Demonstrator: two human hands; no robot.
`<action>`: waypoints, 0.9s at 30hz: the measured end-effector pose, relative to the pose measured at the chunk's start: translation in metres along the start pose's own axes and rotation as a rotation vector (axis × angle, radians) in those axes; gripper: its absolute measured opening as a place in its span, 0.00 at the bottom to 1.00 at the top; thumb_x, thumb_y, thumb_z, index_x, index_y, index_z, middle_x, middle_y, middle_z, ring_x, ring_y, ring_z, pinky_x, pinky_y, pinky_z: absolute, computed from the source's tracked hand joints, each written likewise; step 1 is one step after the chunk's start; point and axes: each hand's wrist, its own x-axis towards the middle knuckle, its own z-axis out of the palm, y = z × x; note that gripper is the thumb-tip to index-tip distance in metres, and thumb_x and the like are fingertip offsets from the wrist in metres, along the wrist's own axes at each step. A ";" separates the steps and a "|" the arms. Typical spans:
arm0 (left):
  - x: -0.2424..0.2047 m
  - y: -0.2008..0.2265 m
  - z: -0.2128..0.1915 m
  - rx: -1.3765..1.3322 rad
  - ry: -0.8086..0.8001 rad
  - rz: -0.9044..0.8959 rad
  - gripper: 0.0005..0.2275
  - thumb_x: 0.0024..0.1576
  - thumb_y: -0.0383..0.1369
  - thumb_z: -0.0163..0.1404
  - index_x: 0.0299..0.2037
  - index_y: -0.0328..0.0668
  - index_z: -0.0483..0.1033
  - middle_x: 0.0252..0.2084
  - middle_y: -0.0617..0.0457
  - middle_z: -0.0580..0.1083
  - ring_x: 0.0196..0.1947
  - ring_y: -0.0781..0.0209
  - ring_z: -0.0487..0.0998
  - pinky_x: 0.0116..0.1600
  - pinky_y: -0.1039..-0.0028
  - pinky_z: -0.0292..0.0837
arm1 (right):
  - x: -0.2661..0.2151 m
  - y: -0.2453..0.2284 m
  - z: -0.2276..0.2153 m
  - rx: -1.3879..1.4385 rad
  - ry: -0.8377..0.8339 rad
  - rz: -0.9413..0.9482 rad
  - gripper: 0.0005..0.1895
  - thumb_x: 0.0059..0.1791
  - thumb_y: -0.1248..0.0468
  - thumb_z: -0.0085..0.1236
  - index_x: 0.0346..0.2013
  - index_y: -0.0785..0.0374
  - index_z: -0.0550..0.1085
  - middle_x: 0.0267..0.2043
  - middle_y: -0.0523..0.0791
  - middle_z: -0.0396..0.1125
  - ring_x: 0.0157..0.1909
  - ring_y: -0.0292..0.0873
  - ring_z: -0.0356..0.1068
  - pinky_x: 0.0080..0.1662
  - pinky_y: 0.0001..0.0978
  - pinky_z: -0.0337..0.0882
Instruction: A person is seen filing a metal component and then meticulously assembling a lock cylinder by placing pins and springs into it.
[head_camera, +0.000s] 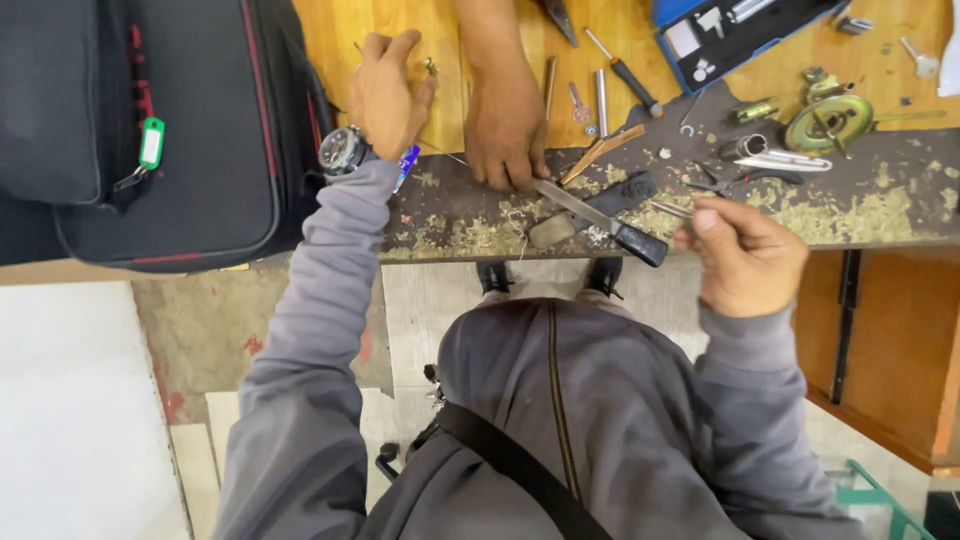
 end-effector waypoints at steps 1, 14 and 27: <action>0.001 0.001 -0.004 0.009 -0.002 -0.007 0.20 0.53 0.34 0.59 0.57 0.49 0.73 0.48 0.48 0.69 0.38 0.40 0.79 0.40 0.51 0.72 | -0.002 0.003 -0.009 0.006 -0.007 0.006 0.10 0.55 0.69 0.63 0.50 0.70 0.77 0.37 0.55 0.73 0.33 0.46 0.76 0.41 0.34 0.84; 0.018 0.000 0.017 0.197 -0.153 -0.010 0.08 0.55 0.33 0.54 0.44 0.49 0.81 0.37 0.45 0.72 0.28 0.36 0.78 0.28 0.48 0.73 | -0.014 0.036 -0.071 -0.063 0.043 0.167 0.09 0.55 0.70 0.61 0.50 0.71 0.77 0.36 0.54 0.72 0.32 0.45 0.74 0.38 0.30 0.81; 0.021 -0.005 0.025 0.269 -0.152 0.028 0.03 0.54 0.33 0.57 0.34 0.45 0.82 0.28 0.46 0.79 0.25 0.42 0.80 0.28 0.55 0.75 | -0.003 0.034 -0.054 -0.136 -0.083 0.185 0.09 0.56 0.69 0.60 0.48 0.73 0.77 0.35 0.54 0.72 0.34 0.45 0.74 0.39 0.29 0.80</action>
